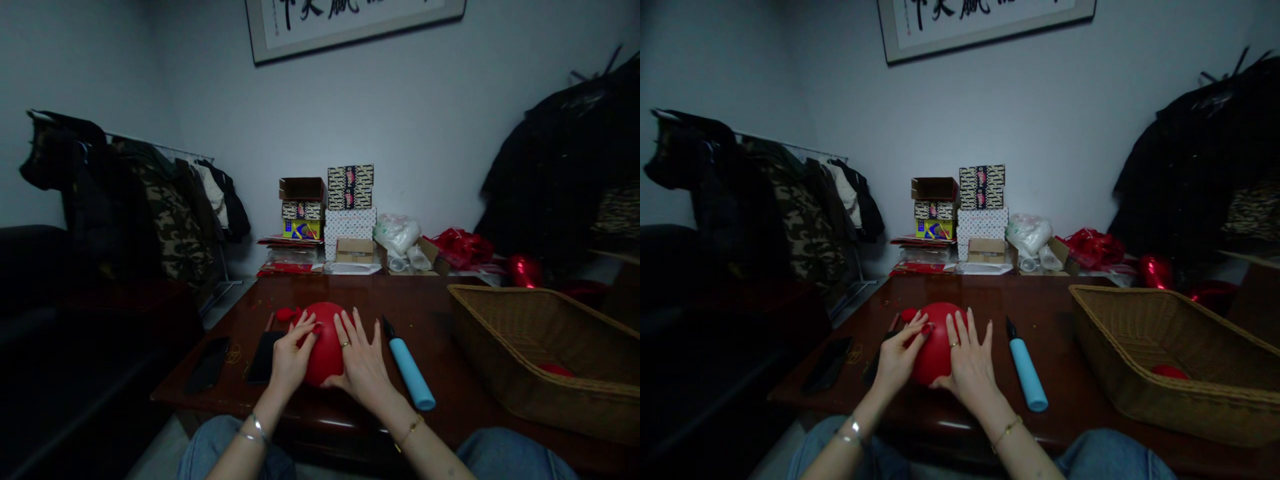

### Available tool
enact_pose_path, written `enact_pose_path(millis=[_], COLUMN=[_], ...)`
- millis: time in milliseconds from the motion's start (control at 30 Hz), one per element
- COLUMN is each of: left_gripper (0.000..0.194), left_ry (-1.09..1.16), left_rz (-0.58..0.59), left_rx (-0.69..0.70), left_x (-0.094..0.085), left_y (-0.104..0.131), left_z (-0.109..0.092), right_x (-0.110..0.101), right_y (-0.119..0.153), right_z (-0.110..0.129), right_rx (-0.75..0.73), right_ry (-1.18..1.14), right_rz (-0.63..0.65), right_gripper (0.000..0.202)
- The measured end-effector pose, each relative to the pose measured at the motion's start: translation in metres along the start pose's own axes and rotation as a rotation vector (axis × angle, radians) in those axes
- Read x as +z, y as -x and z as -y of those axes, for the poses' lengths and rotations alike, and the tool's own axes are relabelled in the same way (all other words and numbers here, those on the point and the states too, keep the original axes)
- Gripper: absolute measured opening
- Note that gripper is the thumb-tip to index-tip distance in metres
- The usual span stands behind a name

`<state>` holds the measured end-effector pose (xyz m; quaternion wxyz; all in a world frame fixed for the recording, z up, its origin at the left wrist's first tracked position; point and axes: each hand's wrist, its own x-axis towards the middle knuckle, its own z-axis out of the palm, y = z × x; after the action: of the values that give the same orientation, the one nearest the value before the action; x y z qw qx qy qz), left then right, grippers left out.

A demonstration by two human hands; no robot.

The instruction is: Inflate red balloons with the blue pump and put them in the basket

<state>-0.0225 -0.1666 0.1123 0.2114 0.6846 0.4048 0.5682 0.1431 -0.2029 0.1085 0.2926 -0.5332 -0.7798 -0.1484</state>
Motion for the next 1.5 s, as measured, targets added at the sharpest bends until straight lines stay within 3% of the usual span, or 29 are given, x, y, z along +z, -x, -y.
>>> enact_pose_path(millis=[400, 1500], left_gripper=[0.030, 0.029], left_ry=[-0.174, -0.033], left_rz=[0.200, 0.358], left_rx=[0.241, 0.415], left_x=[0.036, 0.159], left_y=[-0.013, -0.039], left_z=[-0.029, -0.096], right_x=[-0.018, -0.080], right_y=[0.012, 0.052], right_z=[-0.038, -0.147], right_rx=[0.056, 0.259], right_ry=[0.177, 0.445], right_rz=[-0.123, -0.226], right_gripper=[0.114, 0.093])
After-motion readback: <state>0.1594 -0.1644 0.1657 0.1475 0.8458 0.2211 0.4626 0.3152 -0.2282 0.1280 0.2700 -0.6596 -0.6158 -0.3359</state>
